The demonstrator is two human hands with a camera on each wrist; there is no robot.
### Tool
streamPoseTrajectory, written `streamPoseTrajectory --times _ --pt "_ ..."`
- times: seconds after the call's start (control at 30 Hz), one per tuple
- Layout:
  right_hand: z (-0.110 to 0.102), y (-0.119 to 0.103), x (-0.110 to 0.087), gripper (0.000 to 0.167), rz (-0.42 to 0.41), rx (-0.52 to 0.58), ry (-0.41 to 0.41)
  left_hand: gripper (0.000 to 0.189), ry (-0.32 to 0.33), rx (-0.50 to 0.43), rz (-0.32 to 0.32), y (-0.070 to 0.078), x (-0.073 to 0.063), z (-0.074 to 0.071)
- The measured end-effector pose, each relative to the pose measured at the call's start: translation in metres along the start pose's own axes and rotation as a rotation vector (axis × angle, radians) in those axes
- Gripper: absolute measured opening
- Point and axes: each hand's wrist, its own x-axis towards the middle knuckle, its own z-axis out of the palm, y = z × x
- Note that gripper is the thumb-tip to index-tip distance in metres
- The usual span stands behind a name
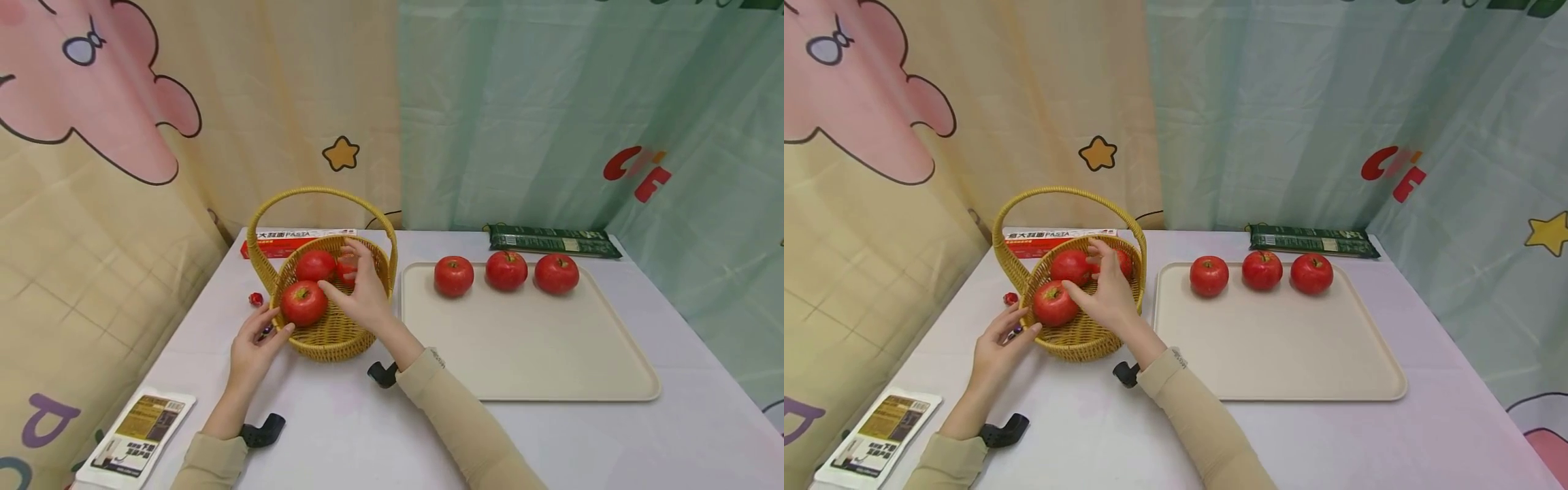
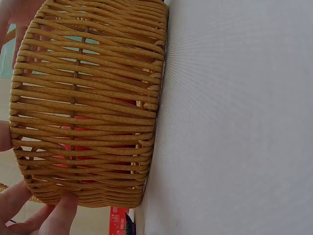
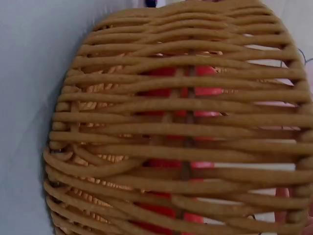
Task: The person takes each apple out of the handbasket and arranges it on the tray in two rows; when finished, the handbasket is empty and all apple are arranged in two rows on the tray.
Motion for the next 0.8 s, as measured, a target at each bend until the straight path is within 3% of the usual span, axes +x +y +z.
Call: streamPoseTrajectory --times 0.13,0.3,0.53,0.8 --pt "0.016 0.000 0.004 0.084 0.085 -0.099 -0.181 0.046 0.000 -0.001 0.022 0.001 0.000 0.000" --pt "0.031 0.008 0.008 0.087 0.119 -0.180 -0.370 0.045 -0.003 -0.001 0.022 0.001 -0.001 0.000" --pt "0.043 0.019 0.011 0.088 0.164 -0.194 -0.491 0.050 -0.013 0.046 -0.006 -0.002 0.000 0.000" --pt "0.049 0.021 0.019 0.070 0.217 -0.308 -0.559 0.048 -0.004 0.038 0.002 -0.003 0.000 0.000"
